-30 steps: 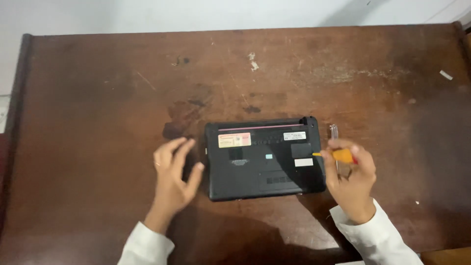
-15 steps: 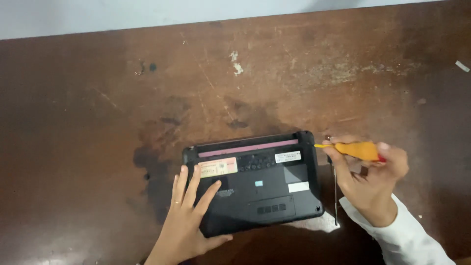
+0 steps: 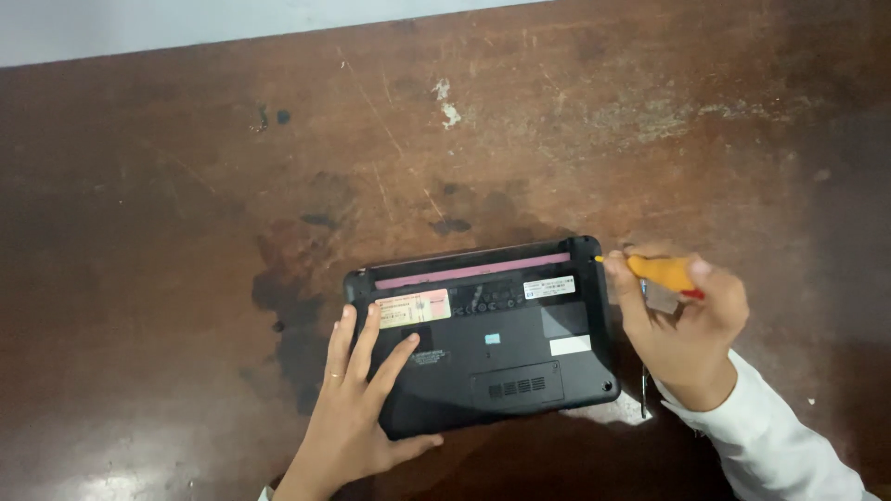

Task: Unscrewing the back panel of a laptop using manual screwdrivers on a workbench

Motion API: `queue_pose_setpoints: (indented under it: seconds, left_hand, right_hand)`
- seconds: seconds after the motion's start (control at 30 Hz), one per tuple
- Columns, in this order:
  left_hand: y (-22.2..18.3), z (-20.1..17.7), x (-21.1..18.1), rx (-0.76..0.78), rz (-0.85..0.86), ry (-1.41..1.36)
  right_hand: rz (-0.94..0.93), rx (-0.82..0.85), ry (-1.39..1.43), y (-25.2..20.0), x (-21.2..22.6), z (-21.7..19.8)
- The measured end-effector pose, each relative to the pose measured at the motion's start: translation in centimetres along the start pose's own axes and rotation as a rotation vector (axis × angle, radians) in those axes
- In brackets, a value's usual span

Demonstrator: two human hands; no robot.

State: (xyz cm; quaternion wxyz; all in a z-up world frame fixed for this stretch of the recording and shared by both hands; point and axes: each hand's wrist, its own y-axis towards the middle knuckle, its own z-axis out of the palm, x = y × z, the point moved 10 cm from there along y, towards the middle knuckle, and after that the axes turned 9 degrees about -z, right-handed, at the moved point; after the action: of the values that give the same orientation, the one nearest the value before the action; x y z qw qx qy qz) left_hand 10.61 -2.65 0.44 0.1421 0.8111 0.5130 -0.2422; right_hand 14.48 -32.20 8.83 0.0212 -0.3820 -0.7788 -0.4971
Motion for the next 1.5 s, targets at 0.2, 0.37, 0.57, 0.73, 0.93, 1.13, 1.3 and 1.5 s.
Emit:
queue_pose_setpoints:
  seconds: [0.2,0.37,0.57,0.73,0.93,1.13,1.3,1.5]
  left_hand:
    - [0.1,-0.3,-0.4,0.009,-0.02,0.014]
    - [0.1,-4.0,-2.6,-0.233,0.07,-0.129]
    - [1.3,-1.8,-5.1,-0.272,0.092,0.06]
    - [1.0,-1.6,-4.3,-0.292,-0.01,0.161]
    - [0.6,-1.5,-2.5,-0.223,-0.029,-0.008]
    - [0.7,-1.9,-2.8,-0.252,0.019,0.058]
    - [0.7,-2.0,-2.7,-0.254,0.011,0.062]
    - [0.6,-2.1,-2.8,-0.252,0.019,0.031]
  right_hand:
    - [0.058,-0.024,-0.151,-0.7,-0.6,-1.0]
    - [-0.005,-0.015,-0.1,0.0,0.3,-0.2]
    - [0.099,0.06,-0.09,0.2,-0.5,0.0]
    - [0.017,0.05,-0.033,0.8,0.2,-0.1]
    - [0.194,0.032,-0.05,1.9,-0.7,-0.9]
    - [0.2,-0.05,-0.155,0.6,-1.6,-1.3]
    - [0.038,-0.011,-0.274,0.9,-0.2,-0.8]
    - [-0.091,0.028,-0.035,1.1,1.2,0.4]
